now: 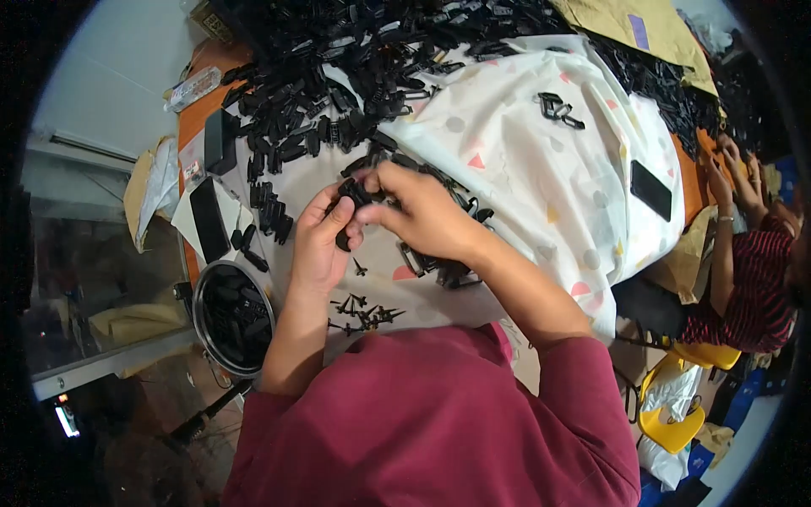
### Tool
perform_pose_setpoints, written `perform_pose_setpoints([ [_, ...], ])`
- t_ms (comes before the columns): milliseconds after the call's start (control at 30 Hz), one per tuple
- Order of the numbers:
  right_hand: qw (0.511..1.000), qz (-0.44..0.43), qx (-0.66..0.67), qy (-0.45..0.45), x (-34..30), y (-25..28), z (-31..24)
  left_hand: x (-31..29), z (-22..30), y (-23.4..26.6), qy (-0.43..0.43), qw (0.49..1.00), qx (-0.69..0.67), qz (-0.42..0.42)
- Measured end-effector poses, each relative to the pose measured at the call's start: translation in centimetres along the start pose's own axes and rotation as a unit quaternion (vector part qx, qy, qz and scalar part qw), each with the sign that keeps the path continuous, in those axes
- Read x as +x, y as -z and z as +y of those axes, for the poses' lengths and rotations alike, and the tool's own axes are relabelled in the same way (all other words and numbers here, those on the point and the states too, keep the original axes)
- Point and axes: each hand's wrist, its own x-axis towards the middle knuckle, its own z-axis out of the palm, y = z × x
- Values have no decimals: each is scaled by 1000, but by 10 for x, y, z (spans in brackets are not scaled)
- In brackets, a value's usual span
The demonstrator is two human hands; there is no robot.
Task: Assembling black plastic clip components by hand at a workbench.
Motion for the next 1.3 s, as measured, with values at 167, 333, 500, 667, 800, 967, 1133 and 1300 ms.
perform_pose_setpoints([
  [167, 994, 59, -93, -19, -13, 8, -11, -8, 2, -3, -10, 999, 43, -3],
  [333, 994, 48, -92, 34, -14, 8, -26, -14, 9, -2, -40, 990, 135, 19],
  [500, 948, 60, -241, 201, -14, 9, -22, -12, 13, 4, -217, 917, 334, -4],
  [667, 928, 91, -262, 250, -22, -9, -10, -15, -1, 6, -47, 997, 66, -19],
  [800, 912, 157, -288, 245, -23, -23, 2, -13, -8, -11, -52, 997, -50, -13],
  [967, 987, 107, 45, -107, -37, -32, 10, -19, -20, 6, -1, 998, -69, -7],
  [1133, 991, -31, -94, -89, -17, -21, 27, -17, -29, 37, 74, 989, -122, 41],
  [1300, 879, 51, -465, -89, 42, -15, 40, 46, -23, 58, -32, 940, 284, 187],
])
